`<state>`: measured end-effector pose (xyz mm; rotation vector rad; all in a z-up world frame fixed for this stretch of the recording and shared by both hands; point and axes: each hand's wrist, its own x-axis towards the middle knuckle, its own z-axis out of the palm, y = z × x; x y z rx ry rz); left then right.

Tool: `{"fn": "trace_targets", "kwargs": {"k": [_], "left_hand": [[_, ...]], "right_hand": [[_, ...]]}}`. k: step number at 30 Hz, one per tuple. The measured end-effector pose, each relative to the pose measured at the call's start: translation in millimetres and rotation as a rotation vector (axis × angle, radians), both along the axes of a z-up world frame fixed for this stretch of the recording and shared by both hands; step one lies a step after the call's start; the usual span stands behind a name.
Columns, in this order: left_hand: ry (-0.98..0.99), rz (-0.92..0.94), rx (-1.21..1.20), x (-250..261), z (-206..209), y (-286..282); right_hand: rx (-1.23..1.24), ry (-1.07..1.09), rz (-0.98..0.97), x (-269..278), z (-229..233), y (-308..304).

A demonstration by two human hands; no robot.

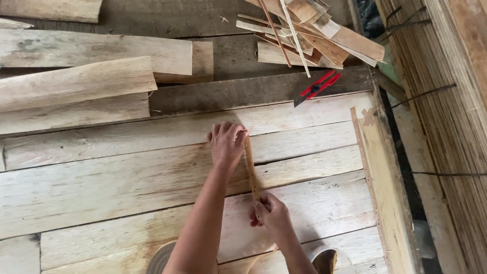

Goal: The person applies a brown paste from a small container onto thin wooden strips using their fingers. They then press the strips onto a wooden workbench surface and smooth them down. The person repeats this process with several strips, handling them one at a time.

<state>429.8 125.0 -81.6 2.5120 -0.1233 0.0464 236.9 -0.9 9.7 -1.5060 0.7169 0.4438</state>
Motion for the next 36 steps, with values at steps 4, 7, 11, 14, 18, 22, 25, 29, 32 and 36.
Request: {"fn": "trace_targets", "kwargs": {"k": [4,7,11,14,18,22,25,29,32,36], "left_hand": [[-0.008,0.015,0.002,-1.8,6.4,-1.6],[0.022,0.007,0.006,-1.5,6.8,-0.4],[0.071,-0.008,0.018,0.1,12.3,0.0],[0.112,-0.013,-0.004,-1.3,20.7,0.8],[0.056,0.042,-0.035,-1.4,18.4,-3.1],[-0.175,0.043,-0.209,-7.8,9.3,6.5],[-0.501,-0.055,-0.300,-6.9,19.7,13.9],[-0.178,-0.181,-0.163,-12.2,28.0,14.1],[-0.122,-0.180,-0.082,-15.0,44.1,12.2],[-0.230,-0.186,-0.022,-18.5,49.4,9.9]], "right_hand": [[-0.021,0.051,0.018,5.0,10.6,2.9],[-0.027,0.051,-0.006,5.1,8.9,4.3],[-0.029,0.054,0.008,3.4,4.6,3.1],[-0.029,0.043,0.007,2.3,2.2,3.1],[0.006,0.051,-0.016,4.1,7.8,4.7],[-0.031,0.073,-0.014,2.0,8.8,6.1],[-0.035,0.038,-0.028,1.8,-0.6,3.5],[-0.027,0.017,0.004,2.7,-1.2,1.4],[-0.045,0.079,0.025,3.3,-5.5,-2.6],[-0.090,0.176,0.021,8.4,1.6,-1.8]]}}
